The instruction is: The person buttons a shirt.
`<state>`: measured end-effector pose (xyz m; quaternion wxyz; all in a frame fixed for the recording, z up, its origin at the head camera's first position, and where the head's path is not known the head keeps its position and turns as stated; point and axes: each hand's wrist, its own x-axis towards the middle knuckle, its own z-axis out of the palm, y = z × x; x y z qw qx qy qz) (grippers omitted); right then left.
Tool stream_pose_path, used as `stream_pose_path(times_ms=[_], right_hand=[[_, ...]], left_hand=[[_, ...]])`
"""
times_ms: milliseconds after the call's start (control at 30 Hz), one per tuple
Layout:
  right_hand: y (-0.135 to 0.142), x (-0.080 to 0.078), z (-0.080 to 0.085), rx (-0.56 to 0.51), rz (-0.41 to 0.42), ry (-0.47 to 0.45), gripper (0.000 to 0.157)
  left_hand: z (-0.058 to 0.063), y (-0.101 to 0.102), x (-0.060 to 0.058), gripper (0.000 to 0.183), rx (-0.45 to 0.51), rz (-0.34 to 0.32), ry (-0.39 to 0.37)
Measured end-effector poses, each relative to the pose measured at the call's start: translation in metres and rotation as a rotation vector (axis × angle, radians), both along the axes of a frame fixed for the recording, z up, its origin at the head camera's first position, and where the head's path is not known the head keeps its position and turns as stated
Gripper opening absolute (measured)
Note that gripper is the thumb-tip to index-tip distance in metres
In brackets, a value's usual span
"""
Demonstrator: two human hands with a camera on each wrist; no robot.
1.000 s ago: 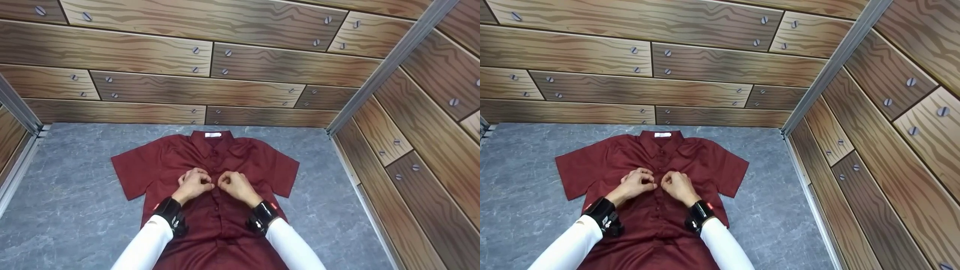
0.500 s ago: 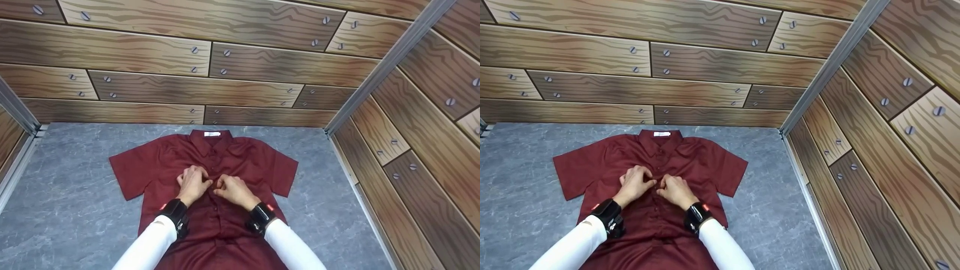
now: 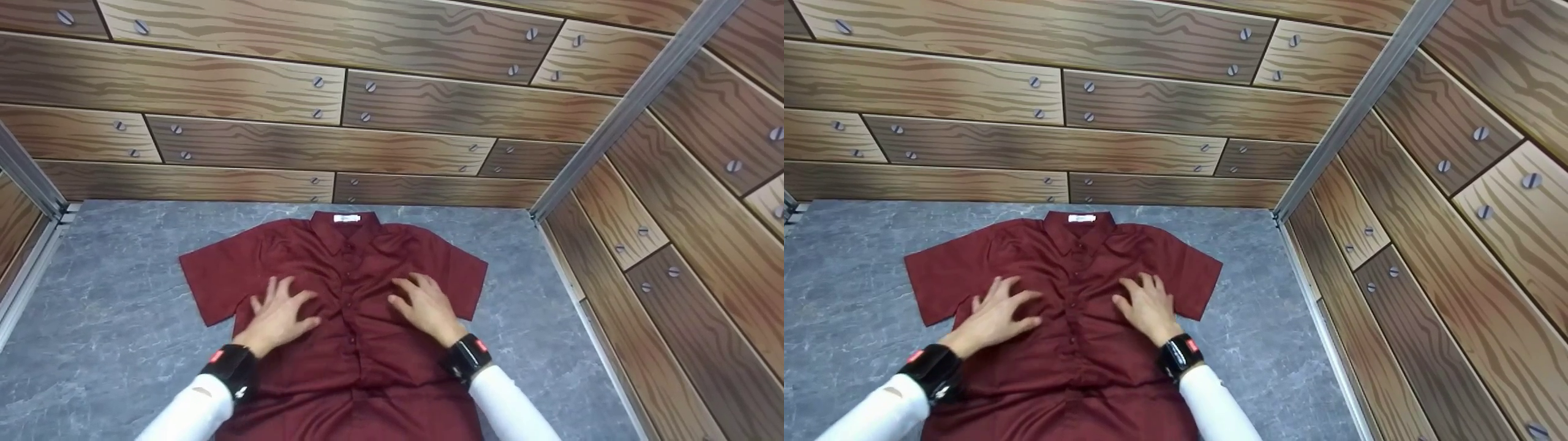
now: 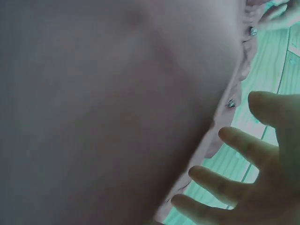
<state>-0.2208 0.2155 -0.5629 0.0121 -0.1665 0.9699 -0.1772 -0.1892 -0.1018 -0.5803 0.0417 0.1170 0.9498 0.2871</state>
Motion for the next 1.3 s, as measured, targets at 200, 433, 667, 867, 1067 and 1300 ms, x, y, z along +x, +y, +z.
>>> stream_pose_path(times_ms=[200, 433, 667, 867, 1067, 1300], right_hand=[[0.014, -0.001, -0.006, 0.071, -0.041, -0.186, 0.068], [0.019, -0.012, -0.009, 0.123, -0.035, -0.238, 0.088], [0.019, -0.027, -0.009, 0.119, -0.038, -0.265, 0.092], [0.021, -0.037, -0.006, 0.119, -0.037, -0.287, 0.094], [0.024, -0.046, -0.005, 0.090, -0.027, -0.306, 0.096], [0.024, -0.050, -0.006, 0.089, -0.032, -0.306, 0.098]], left_hand=[[-0.002, -0.019, 0.005, 0.083, -0.056, -0.070, -0.133], [-0.007, -0.022, -0.002, 0.104, -0.112, -0.087, -0.196], [-0.007, -0.025, -0.017, 0.105, -0.108, -0.084, -0.195], [-0.005, -0.024, -0.027, 0.105, -0.102, -0.086, -0.222], [-0.002, -0.024, -0.034, 0.104, -0.102, -0.089, -0.210], [-0.001, -0.022, -0.038, 0.104, -0.112, -0.087, -0.208]])
